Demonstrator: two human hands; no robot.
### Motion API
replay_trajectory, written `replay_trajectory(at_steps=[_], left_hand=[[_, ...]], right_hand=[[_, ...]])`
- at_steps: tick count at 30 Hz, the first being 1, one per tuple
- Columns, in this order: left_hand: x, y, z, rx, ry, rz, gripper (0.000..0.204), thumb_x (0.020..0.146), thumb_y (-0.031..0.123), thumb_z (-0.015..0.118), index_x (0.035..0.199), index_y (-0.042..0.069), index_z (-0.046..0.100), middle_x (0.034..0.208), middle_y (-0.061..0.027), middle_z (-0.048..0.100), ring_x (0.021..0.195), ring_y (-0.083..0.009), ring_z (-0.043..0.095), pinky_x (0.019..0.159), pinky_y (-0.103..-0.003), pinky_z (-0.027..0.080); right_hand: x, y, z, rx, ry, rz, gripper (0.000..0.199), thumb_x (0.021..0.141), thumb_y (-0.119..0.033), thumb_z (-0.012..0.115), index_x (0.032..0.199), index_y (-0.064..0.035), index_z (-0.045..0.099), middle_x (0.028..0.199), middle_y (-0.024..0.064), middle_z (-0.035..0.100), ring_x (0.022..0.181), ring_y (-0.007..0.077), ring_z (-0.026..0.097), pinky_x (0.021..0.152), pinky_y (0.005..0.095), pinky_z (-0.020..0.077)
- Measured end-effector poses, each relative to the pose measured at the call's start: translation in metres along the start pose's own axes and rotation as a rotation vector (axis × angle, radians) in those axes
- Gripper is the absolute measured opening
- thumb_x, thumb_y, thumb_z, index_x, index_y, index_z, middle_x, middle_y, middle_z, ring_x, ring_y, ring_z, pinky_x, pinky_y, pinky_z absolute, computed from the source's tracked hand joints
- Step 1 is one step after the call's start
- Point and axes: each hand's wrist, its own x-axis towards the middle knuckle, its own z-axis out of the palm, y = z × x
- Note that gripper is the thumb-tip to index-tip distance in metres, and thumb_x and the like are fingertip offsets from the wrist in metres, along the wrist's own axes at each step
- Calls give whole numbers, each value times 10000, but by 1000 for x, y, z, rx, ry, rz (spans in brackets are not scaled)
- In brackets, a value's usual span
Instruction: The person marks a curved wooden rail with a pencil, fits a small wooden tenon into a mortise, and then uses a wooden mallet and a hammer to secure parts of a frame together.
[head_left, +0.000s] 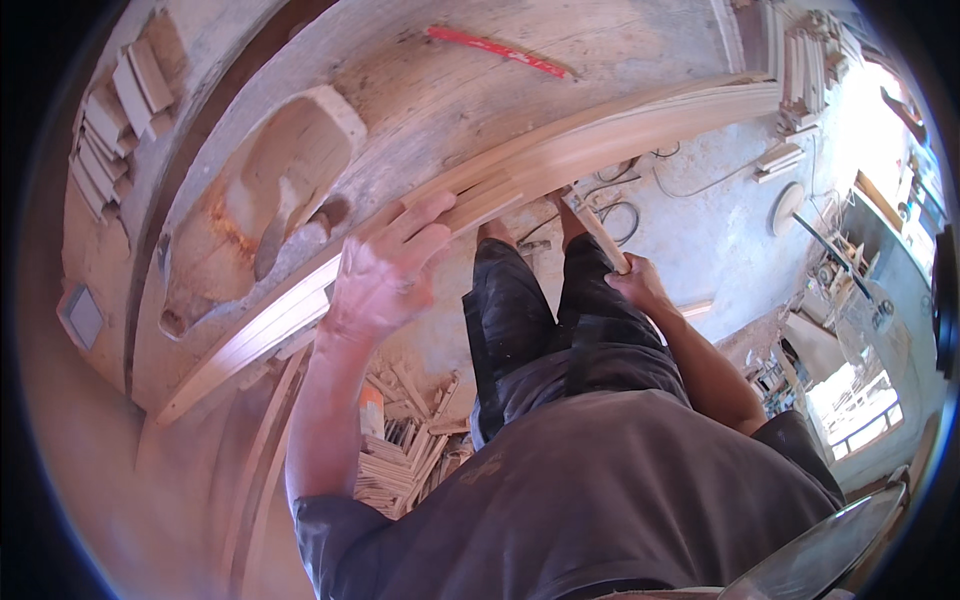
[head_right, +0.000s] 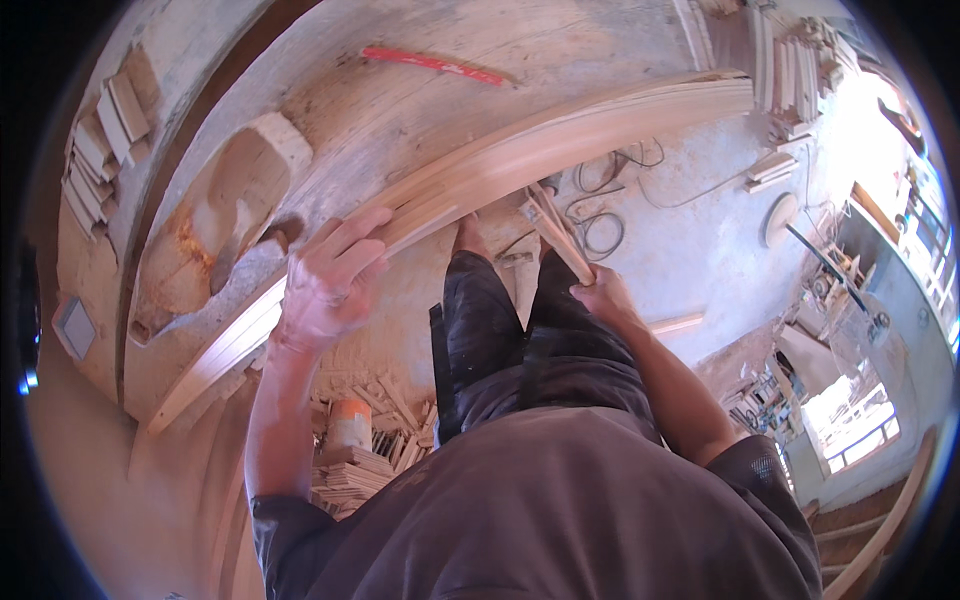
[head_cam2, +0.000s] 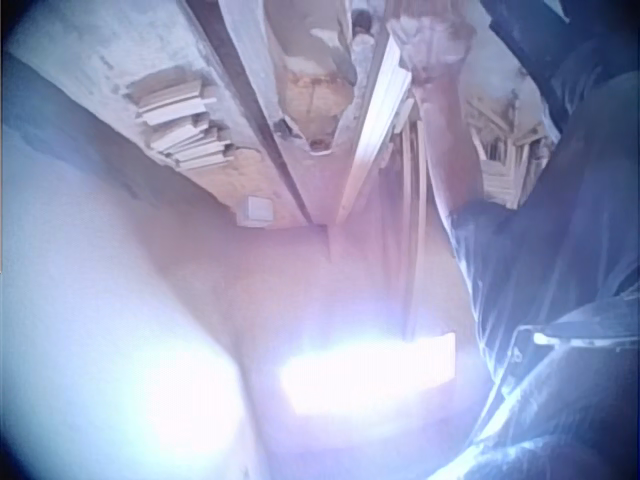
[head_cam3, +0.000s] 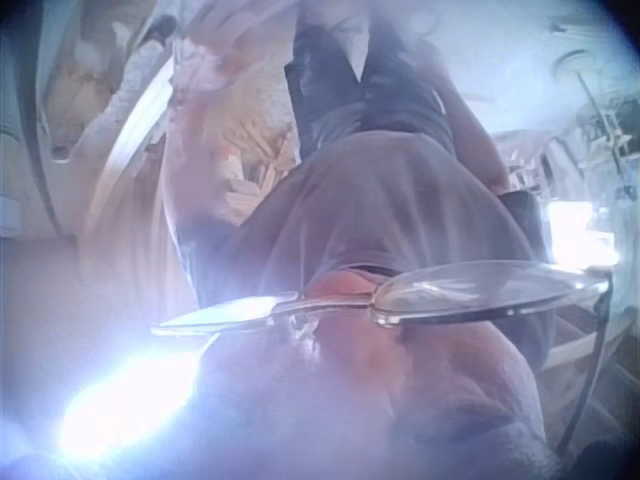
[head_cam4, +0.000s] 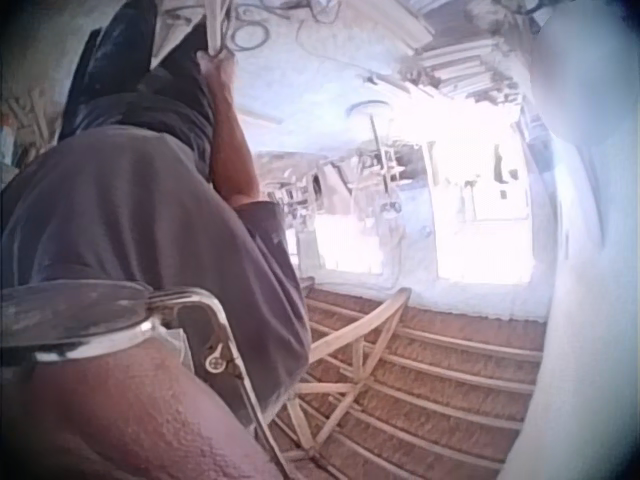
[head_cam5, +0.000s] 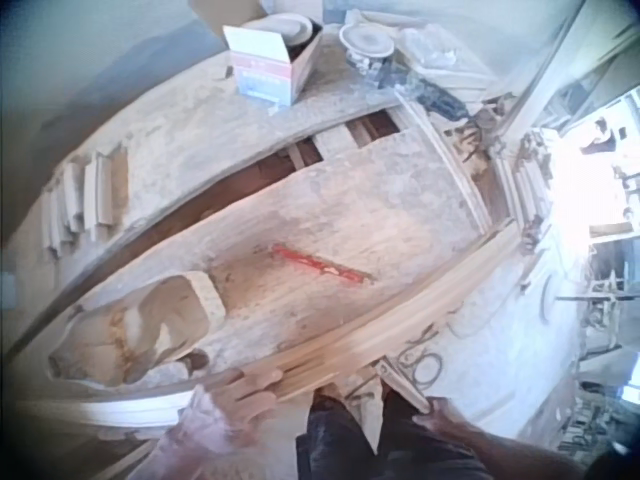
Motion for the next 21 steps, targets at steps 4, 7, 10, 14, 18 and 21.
replay_trajectory(at_steps=[4, 7, 10, 14, 18, 21], left_hand=[[-1, -2, 2, -9, 28, 18, 216, 677, -38, 753, 834, 35, 624, 1229, -111, 698, 859, -333, 657, 709, -429, 563], [-3, -4, 3, -36, 41, 22, 216, 673, -44, 746, 839, 35, 633, 1223, -115, 696, 861, -335, 657, 710, -429, 563], [-8, -7, 1, -12, 54, 68, 224, 661, -50, 744, 845, 34, 646, 1216, -115, 700, 854, -336, 662, 683, -424, 564], [3, 18, 1, -20, 53, 34, 215, 710, -48, 756, 899, 32, 692, 1227, -158, 699, 945, -377, 682, 761, -417, 569], [64, 59, 40, -7, 192, 192, 283, 670, -58, 743, 925, 66, 733, 1222, -105, 705, 814, -323, 668, 643, -400, 574], [121, 87, 81, 48, 299, 309, 281, 701, -35, 744, 955, 83, 740, 1230, -95, 701, 831, -313, 665, 654, -404, 581]], right_hand=[[-4, -6, 2, 24, 70, -73, 296, 802, -250, 774, 932, 2, 689, 717, 162, 645, 662, 238, 608, 668, 419, 497], [-5, -6, 5, 44, 70, -78, 297, 803, -246, 779, 935, 5, 689, 718, 166, 645, 669, 240, 617, 670, 423, 498], [-9, -10, 4, 65, 58, -72, 307, 802, -250, 783, 945, 5, 693, 733, 170, 655, 682, 244, 632, 681, 420, 500], [-21, -12, -9, 109, 29, 2, 341, 790, -272, 787, 970, 4, 700, 764, 173, 672, 718, 251, 653, 714, 415, 512], [-24, 29, -21, 27, 18, 52, 393, 778, -299, 763, 1071, -38, 731, 930, 224, 736, 905, 357, 725, 826, 475, 542], [-35, 29, -57, 51, 38, 67, 372, 773, -299, 750, 1066, -70, 736, 974, 209, 741, 956, 364, 719, 854, 481, 538]])
